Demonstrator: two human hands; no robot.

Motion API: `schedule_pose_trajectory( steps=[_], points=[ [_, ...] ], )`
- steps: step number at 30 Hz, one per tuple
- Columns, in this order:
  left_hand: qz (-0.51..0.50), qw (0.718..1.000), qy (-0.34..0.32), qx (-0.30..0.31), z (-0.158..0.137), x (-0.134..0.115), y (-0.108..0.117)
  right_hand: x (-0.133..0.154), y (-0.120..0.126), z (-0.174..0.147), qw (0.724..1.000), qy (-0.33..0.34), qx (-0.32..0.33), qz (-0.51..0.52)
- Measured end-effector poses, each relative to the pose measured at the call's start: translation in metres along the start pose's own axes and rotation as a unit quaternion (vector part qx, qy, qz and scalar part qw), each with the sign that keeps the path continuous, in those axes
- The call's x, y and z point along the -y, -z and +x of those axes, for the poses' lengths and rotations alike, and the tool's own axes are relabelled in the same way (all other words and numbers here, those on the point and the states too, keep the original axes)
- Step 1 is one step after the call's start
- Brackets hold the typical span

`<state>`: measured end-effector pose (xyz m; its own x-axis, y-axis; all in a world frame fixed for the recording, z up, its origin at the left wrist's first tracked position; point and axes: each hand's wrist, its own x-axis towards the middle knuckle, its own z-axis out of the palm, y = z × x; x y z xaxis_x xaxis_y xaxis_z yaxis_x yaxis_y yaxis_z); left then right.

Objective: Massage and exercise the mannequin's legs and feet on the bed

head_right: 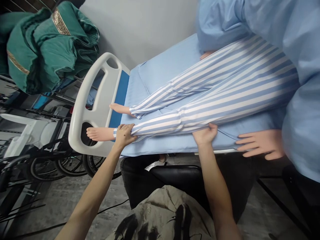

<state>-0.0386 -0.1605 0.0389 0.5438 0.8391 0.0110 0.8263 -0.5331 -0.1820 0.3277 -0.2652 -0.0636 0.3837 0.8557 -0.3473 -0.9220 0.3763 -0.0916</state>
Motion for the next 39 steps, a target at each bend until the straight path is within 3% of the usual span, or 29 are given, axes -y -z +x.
schedule_pose_trajectory(
  steps=[16,23,34,39],
  points=[
    [-0.021,1.0,0.003,0.003,0.025,0.008,-0.021,0.002,0.002,0.002,0.995,0.018,0.02,-0.091],
    [-0.035,0.999,0.006,0.003,0.018,-0.001,-0.051,0.019,0.01,-0.001,0.993,-0.012,0.017,-0.117],
    [-0.095,0.993,0.041,-0.053,0.008,-0.01,-0.072,0.028,0.011,0.0,0.976,-0.036,-0.012,-0.213],
    [-0.121,0.987,0.055,-0.089,0.005,-0.016,-0.076,0.045,0.005,-0.006,0.948,-0.08,-0.048,-0.304]
  ],
)
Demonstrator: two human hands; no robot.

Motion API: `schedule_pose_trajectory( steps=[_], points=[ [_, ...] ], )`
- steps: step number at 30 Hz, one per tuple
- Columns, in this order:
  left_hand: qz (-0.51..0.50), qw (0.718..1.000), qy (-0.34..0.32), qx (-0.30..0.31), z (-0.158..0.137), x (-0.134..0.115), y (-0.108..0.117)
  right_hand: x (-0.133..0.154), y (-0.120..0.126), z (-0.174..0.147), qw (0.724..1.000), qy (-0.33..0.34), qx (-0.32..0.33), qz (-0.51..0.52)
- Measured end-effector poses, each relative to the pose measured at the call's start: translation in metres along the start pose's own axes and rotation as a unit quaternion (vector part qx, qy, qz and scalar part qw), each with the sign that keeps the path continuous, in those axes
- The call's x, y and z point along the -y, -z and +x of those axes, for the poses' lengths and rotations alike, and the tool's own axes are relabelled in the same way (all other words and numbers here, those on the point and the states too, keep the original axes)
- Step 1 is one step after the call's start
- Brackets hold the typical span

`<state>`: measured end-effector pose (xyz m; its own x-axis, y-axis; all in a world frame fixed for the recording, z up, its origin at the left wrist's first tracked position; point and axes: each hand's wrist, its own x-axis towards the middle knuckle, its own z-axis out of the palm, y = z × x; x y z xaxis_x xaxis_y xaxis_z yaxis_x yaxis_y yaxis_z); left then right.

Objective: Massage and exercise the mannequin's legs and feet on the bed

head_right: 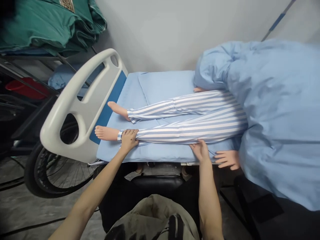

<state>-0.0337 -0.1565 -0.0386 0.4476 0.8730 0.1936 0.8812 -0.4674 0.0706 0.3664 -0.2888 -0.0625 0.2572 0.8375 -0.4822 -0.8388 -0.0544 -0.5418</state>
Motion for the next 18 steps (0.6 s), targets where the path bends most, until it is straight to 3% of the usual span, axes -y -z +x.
schedule_pose_trajectory(
  steps=[5,11,18],
  points=[
    [-0.018,1.0,0.0,-0.009,-0.002,-0.002,0.002,0.005,0.01,-0.017,0.991,0.03,-0.062,-0.111],
    [-0.045,0.999,0.006,-0.022,-0.002,-0.002,0.001,-0.009,0.019,-0.048,0.964,0.085,-0.14,-0.21],
    [-0.046,0.998,0.01,-0.029,-0.002,-0.004,0.001,-0.029,0.011,-0.074,0.952,0.042,-0.098,-0.288]
  ],
)
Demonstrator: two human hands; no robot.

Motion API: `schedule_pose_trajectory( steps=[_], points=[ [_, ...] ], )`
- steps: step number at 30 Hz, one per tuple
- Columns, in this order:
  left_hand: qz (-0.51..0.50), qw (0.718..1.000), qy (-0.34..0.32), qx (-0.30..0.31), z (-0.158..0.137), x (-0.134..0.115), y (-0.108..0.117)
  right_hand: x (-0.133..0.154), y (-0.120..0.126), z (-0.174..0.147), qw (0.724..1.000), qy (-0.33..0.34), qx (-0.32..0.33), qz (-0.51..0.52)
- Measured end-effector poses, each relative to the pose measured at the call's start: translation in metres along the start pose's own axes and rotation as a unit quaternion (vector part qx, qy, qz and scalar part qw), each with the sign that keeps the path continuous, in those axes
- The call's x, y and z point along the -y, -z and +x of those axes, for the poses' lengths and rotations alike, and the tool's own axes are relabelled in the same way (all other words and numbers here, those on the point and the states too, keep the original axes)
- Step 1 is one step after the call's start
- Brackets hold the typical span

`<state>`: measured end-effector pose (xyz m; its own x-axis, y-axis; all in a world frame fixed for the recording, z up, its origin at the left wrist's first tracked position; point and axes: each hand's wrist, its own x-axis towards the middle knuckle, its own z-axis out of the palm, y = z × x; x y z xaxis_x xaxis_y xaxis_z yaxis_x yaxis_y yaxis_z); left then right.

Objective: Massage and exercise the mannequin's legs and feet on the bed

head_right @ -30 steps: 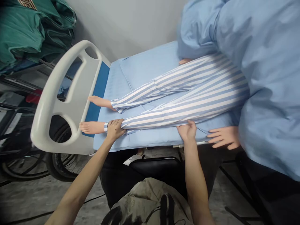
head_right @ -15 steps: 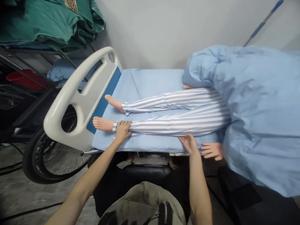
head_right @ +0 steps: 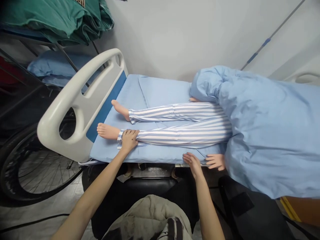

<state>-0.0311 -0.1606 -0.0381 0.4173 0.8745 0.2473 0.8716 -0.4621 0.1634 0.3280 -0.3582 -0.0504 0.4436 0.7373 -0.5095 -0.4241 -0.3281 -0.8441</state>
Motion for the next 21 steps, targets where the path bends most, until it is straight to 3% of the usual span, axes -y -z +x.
schedule_pose_trajectory(
  steps=[5,10,16,21],
  points=[
    [-0.002,1.0,0.006,0.011,0.001,-0.001,0.001,0.013,-0.043,-0.012,0.992,0.014,0.071,-0.108],
    [-0.001,1.0,0.005,0.009,0.0,-0.002,0.003,0.035,-0.11,-0.017,0.954,0.046,0.197,-0.22],
    [-0.01,1.0,0.002,0.008,-0.002,-0.003,0.003,0.054,-0.208,-0.006,0.89,0.108,0.33,-0.294],
    [-0.024,1.0,0.003,0.011,-0.003,-0.002,0.001,0.057,-0.314,0.029,0.823,0.269,0.317,-0.388]
  ],
)
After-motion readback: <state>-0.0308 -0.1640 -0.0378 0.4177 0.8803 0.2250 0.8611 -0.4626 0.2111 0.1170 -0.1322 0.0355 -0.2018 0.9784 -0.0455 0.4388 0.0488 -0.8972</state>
